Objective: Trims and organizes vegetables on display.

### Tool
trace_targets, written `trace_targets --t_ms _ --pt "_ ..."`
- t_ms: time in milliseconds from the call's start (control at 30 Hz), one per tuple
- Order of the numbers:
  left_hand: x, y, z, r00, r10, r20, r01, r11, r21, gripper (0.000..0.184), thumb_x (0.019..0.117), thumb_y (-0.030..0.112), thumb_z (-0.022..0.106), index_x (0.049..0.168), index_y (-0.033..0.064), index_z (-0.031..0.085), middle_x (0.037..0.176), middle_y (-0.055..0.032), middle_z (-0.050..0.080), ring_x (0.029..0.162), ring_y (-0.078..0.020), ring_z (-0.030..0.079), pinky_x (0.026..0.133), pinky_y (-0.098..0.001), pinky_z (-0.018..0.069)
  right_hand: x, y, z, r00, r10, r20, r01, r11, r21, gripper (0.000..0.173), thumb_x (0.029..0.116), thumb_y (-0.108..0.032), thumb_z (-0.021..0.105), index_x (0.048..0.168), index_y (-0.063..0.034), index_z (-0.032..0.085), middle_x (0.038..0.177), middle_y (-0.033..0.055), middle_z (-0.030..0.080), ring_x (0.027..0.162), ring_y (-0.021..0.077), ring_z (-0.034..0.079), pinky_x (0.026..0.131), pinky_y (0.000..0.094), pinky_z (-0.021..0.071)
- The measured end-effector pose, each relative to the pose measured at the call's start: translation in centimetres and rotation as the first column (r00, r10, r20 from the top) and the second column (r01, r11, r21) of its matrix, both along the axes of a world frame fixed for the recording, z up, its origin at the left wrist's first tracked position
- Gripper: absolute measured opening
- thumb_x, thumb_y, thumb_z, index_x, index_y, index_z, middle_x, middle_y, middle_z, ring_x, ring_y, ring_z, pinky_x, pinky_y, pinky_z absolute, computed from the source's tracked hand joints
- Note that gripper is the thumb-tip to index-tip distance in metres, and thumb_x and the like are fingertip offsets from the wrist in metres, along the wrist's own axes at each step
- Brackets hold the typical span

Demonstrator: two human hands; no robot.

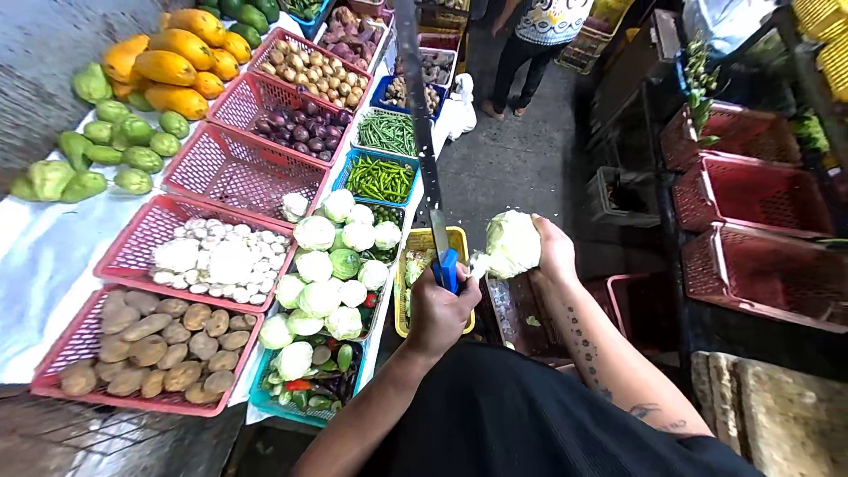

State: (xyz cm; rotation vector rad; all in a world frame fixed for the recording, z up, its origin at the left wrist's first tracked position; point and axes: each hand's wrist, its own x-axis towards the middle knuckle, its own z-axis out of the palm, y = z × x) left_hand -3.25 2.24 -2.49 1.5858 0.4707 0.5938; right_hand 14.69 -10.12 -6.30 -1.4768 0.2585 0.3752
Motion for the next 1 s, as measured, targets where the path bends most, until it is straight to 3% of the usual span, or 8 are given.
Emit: trace_targets --t_ms 233,400,567,667,767,833,900,1000 --pt "-1.0 1.0 -0.4 0.998 -0.036 -0.050 0.027 0.986 -0.164 0.014 0.0860 0.001 0.073 0.090 0.0034 0.060 0.086 -0.0076 0.070 0.060 -0.0181 0.069 0.056 -0.0328 0.0637 0.0 0.3 0.2 0.995 -0.041 -0.090 0.065 0.957 0.281 0.034 0.1031 -0.036 0.055 0.121 -0.0090 0.065 0.102 0.0114 0.071 0.090 0.0237 0.070 0.076 0.0462 0.0602" --pt "-1.9 0.9 -0.2 0.999 -0.043 -0.005 0.040 0.967 -0.253 0.014 0.0858 -0.004 0.070 0.091 0.0009 0.059 0.086 -0.0091 0.069 0.058 -0.0190 0.068 0.054 -0.0328 0.0632 -0.8 1.0 -0.1 0.924 -0.130 -0.360 0.290 0.852 0.436 0.044 0.1011 -0.053 0.047 0.125 -0.0176 0.057 0.109 0.0100 0.067 0.097 0.0263 0.067 0.076 0.0503 0.0571" --pt "-2.0 1.3 -1.0 1.000 -0.016 -0.020 0.010 0.964 -0.267 0.013 0.0859 -0.005 0.069 0.091 -0.0002 0.058 0.085 -0.0100 0.069 0.058 -0.0204 0.068 0.054 -0.0344 0.0640 -1.3 0.8 1.2 0.824 -0.166 -0.542 0.468 0.738 0.485 0.049 0.1012 -0.057 0.044 0.131 -0.0193 0.052 0.121 0.0105 0.062 0.112 0.0281 0.063 0.089 0.0539 0.0554" --pt "-1.3 1.9 -2.9 0.998 -0.020 -0.066 0.004 0.972 -0.234 0.015 0.0858 -0.004 0.069 0.093 -0.0003 0.057 0.083 -0.0099 0.069 0.057 -0.0215 0.068 0.053 -0.0355 0.0638 -1.8 0.6 2.1 0.831 -0.167 -0.530 0.488 0.677 0.551 0.044 0.1021 -0.056 0.042 0.123 -0.0196 0.054 0.112 0.0084 0.063 0.106 0.0257 0.064 0.085 0.0529 0.0555" --pt "-0.2 2.5 -5.8 0.985 0.015 -0.173 -0.039 0.990 -0.135 0.013 0.0836 0.002 0.071 0.092 0.0022 0.060 0.079 -0.0052 0.069 0.061 -0.0164 0.068 0.056 -0.0328 0.0612 -2.0 -0.1 2.8 0.821 -0.122 -0.558 0.503 0.617 0.605 0.053 0.1009 -0.062 0.041 0.130 -0.0192 0.052 0.119 0.0106 0.062 0.111 0.0279 0.063 0.090 0.0530 0.0558" --pt "0.6 2.8 -8.2 0.970 0.039 -0.239 -0.067 0.991 -0.115 0.012 0.0832 0.005 0.070 0.091 0.0041 0.061 0.078 -0.0039 0.067 0.063 -0.0149 0.065 0.059 -0.0333 0.0580 -1.9 -0.8 3.5 0.810 -0.076 -0.581 0.508 0.584 0.633 0.053 0.0988 -0.061 0.047 0.129 -0.0174 0.051 0.117 0.0132 0.062 0.106 0.0296 0.066 0.087 0.0506 0.0581" --pt "1.1 3.4 -10.6 0.946 0.002 -0.324 -0.067 0.979 -0.190 0.014 0.0881 0.006 0.071 0.096 -0.0001 0.061 0.082 -0.0093 0.072 0.064 -0.0211 0.072 0.062 -0.0396 0.0650 -2.1 -1.6 3.8 0.829 -0.023 -0.558 0.464 0.584 0.666 0.058 0.0983 -0.064 0.046 0.131 -0.0152 0.051 0.116 0.0162 0.062 0.103 0.0325 0.067 0.086 0.0520 0.0583" --pt "0.1 5.0 -15.4 0.836 -0.101 -0.539 -0.016 0.978 -0.207 0.041 0.0928 0.017 0.074 0.126 -0.0047 0.062 0.107 -0.0180 0.072 0.084 -0.0272 0.074 0.077 -0.0467 0.0642 -3.3 -2.2 2.5 0.846 0.087 -0.526 0.392 0.567 0.724 0.068 0.0977 -0.070 0.034 0.131 -0.0135 0.050 0.113 0.0183 0.064 0.098 0.0341 0.068 0.081 0.0526 0.0597"
